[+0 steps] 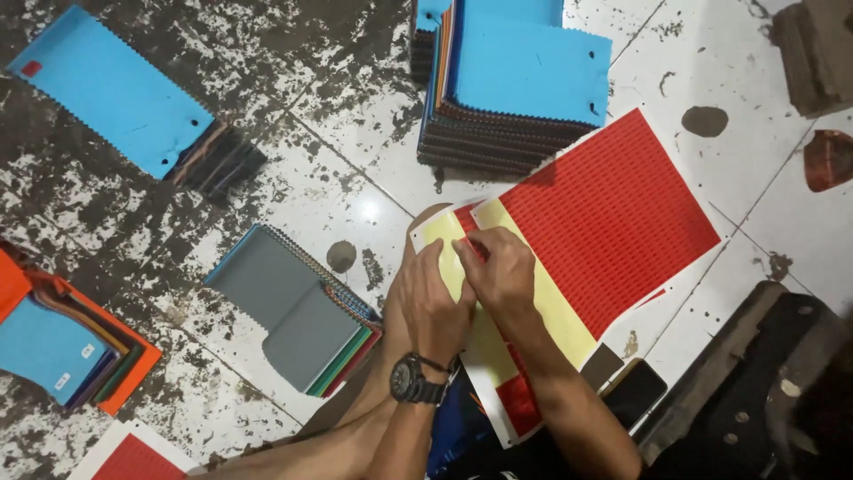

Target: The person is sitting on the floor, flipping through a swatch book and pressing down on adhesive strips on a sample sheet.

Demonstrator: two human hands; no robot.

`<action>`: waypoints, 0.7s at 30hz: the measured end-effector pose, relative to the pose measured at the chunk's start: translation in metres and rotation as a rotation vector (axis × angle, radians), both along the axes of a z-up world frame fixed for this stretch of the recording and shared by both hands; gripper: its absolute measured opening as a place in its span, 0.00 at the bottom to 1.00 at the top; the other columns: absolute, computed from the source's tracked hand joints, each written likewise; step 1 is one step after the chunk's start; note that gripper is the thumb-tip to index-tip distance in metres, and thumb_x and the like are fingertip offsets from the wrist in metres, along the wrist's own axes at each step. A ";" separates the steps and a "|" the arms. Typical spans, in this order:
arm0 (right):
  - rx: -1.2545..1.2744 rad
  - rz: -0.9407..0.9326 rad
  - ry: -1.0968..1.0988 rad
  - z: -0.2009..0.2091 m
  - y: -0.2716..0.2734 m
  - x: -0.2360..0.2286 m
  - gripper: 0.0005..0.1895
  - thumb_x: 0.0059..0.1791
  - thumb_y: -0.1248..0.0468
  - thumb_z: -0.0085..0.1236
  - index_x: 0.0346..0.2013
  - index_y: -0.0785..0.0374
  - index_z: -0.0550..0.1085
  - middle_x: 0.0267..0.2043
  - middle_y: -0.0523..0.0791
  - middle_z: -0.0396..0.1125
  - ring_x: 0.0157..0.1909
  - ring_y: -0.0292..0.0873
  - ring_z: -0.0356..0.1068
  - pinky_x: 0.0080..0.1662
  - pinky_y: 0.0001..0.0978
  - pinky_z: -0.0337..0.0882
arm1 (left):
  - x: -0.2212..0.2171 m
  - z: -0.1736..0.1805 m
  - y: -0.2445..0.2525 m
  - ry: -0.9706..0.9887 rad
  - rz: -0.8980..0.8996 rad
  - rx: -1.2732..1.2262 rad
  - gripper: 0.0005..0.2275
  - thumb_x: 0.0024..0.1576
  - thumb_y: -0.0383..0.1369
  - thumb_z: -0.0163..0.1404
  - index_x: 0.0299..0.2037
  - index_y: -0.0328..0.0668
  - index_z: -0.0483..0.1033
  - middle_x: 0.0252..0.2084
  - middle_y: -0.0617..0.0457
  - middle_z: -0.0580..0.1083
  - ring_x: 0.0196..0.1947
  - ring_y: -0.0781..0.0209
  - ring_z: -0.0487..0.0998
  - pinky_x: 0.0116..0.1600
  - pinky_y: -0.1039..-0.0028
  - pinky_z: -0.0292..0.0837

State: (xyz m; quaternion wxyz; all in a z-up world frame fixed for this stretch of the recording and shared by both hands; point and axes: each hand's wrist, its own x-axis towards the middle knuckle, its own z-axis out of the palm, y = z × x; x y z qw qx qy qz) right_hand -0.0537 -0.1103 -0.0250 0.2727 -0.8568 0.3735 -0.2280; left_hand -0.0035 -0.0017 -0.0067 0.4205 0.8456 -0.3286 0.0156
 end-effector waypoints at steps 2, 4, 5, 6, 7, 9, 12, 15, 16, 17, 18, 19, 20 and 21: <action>-0.034 -0.006 -0.031 0.000 0.005 0.001 0.09 0.44 0.59 0.69 0.34 0.60 0.82 0.26 0.46 0.71 0.30 0.49 0.74 0.34 0.36 0.76 | -0.002 0.002 -0.003 0.007 0.027 0.023 0.26 0.46 0.29 0.58 0.58 0.34 0.71 0.50 0.40 0.75 0.48 0.41 0.77 0.50 0.54 0.71; -0.070 -0.010 -0.057 -0.002 0.009 0.001 0.07 0.44 0.60 0.70 0.33 0.59 0.83 0.26 0.45 0.71 0.30 0.47 0.74 0.34 0.34 0.76 | -0.004 0.002 -0.004 0.018 0.055 0.045 0.25 0.47 0.29 0.57 0.57 0.35 0.71 0.49 0.41 0.75 0.47 0.41 0.77 0.49 0.54 0.70; -0.084 -0.016 -0.074 -0.004 0.009 0.002 0.06 0.44 0.59 0.71 0.33 0.56 0.82 0.27 0.42 0.71 0.32 0.45 0.74 0.35 0.33 0.76 | -0.004 0.000 -0.004 0.019 0.058 0.043 0.26 0.47 0.30 0.56 0.58 0.36 0.70 0.50 0.42 0.75 0.48 0.41 0.77 0.50 0.55 0.70; -0.099 -0.022 -0.091 -0.005 0.009 0.002 0.06 0.44 0.58 0.71 0.32 0.53 0.82 0.29 0.40 0.72 0.33 0.43 0.73 0.37 0.32 0.76 | -0.004 -0.001 -0.004 0.020 0.062 0.042 0.26 0.47 0.31 0.54 0.59 0.37 0.70 0.51 0.43 0.74 0.48 0.42 0.76 0.50 0.55 0.70; -0.099 -0.021 -0.091 0.004 0.009 0.003 0.06 0.44 0.58 0.71 0.32 0.53 0.82 0.29 0.40 0.72 0.33 0.43 0.73 0.37 0.32 0.76 | -0.004 0.000 -0.004 0.021 0.063 0.041 0.26 0.47 0.31 0.54 0.59 0.37 0.70 0.51 0.43 0.74 0.48 0.42 0.76 0.50 0.55 0.70; 0.094 0.006 -0.269 0.025 0.011 0.007 0.05 0.45 0.64 0.71 0.31 0.57 0.81 0.29 0.42 0.74 0.31 0.45 0.75 0.32 0.29 0.75 | -0.006 0.004 -0.002 0.115 0.045 0.067 0.25 0.52 0.39 0.50 0.61 0.40 0.69 0.54 0.45 0.73 0.53 0.42 0.75 0.54 0.52 0.68; 0.313 0.056 -0.260 0.035 -0.006 -0.004 0.07 0.44 0.67 0.69 0.36 0.64 0.80 0.26 0.49 0.74 0.28 0.42 0.75 0.33 0.32 0.77 | -0.001 -0.004 0.000 0.175 0.023 0.010 0.25 0.54 0.48 0.46 0.57 0.41 0.72 0.52 0.47 0.75 0.53 0.46 0.76 0.54 0.54 0.67; 0.294 0.208 -0.189 0.044 -0.022 -0.018 0.08 0.43 0.70 0.68 0.36 0.65 0.79 0.27 0.50 0.74 0.30 0.46 0.76 0.36 0.35 0.78 | 0.007 0.000 0.006 0.161 -0.008 -0.048 0.21 0.49 0.35 0.57 0.53 0.40 0.75 0.48 0.47 0.77 0.50 0.46 0.77 0.52 0.55 0.69; 0.289 0.211 -0.189 0.056 -0.023 -0.018 0.08 0.43 0.70 0.68 0.36 0.65 0.79 0.27 0.50 0.74 0.30 0.46 0.76 0.36 0.35 0.78 | 0.010 0.003 0.007 0.161 -0.006 -0.053 0.21 0.49 0.35 0.57 0.53 0.40 0.75 0.48 0.47 0.77 0.50 0.46 0.77 0.52 0.55 0.69; 0.236 0.290 -0.130 0.068 -0.024 -0.019 0.07 0.45 0.72 0.65 0.37 0.65 0.79 0.29 0.51 0.74 0.32 0.50 0.76 0.37 0.40 0.78 | 0.014 0.006 0.009 0.144 -0.036 -0.084 0.16 0.51 0.35 0.56 0.49 0.43 0.77 0.45 0.50 0.77 0.50 0.49 0.77 0.54 0.58 0.68; 0.181 0.368 -0.071 0.079 -0.025 -0.019 0.07 0.46 0.74 0.62 0.38 0.66 0.80 0.30 0.52 0.74 0.34 0.53 0.77 0.38 0.44 0.79 | 0.017 0.008 0.010 0.127 -0.066 -0.115 0.12 0.53 0.35 0.56 0.45 0.45 0.79 0.42 0.53 0.77 0.50 0.52 0.77 0.56 0.60 0.67; 0.180 0.373 -0.070 0.083 -0.025 -0.023 0.07 0.46 0.74 0.62 0.38 0.66 0.80 0.30 0.52 0.74 0.34 0.53 0.77 0.38 0.44 0.79 | 0.018 0.014 0.012 0.127 -0.061 -0.117 0.12 0.53 0.35 0.56 0.45 0.45 0.79 0.42 0.53 0.77 0.50 0.52 0.77 0.56 0.60 0.67; 0.118 0.467 0.010 0.086 -0.026 -0.026 0.06 0.48 0.72 0.60 0.40 0.66 0.80 0.32 0.53 0.74 0.36 0.55 0.77 0.41 0.46 0.79 | 0.018 0.021 0.014 0.174 -0.111 -0.160 0.09 0.52 0.34 0.57 0.41 0.46 0.81 0.40 0.54 0.77 0.47 0.53 0.77 0.52 0.62 0.69; 0.053 0.560 0.089 0.090 -0.027 -0.028 0.07 0.50 0.70 0.58 0.42 0.66 0.80 0.35 0.53 0.75 0.39 0.57 0.77 0.43 0.48 0.78 | 0.019 0.027 0.016 0.217 -0.162 -0.205 0.06 0.51 0.32 0.58 0.38 0.46 0.82 0.37 0.54 0.76 0.44 0.53 0.76 0.49 0.64 0.70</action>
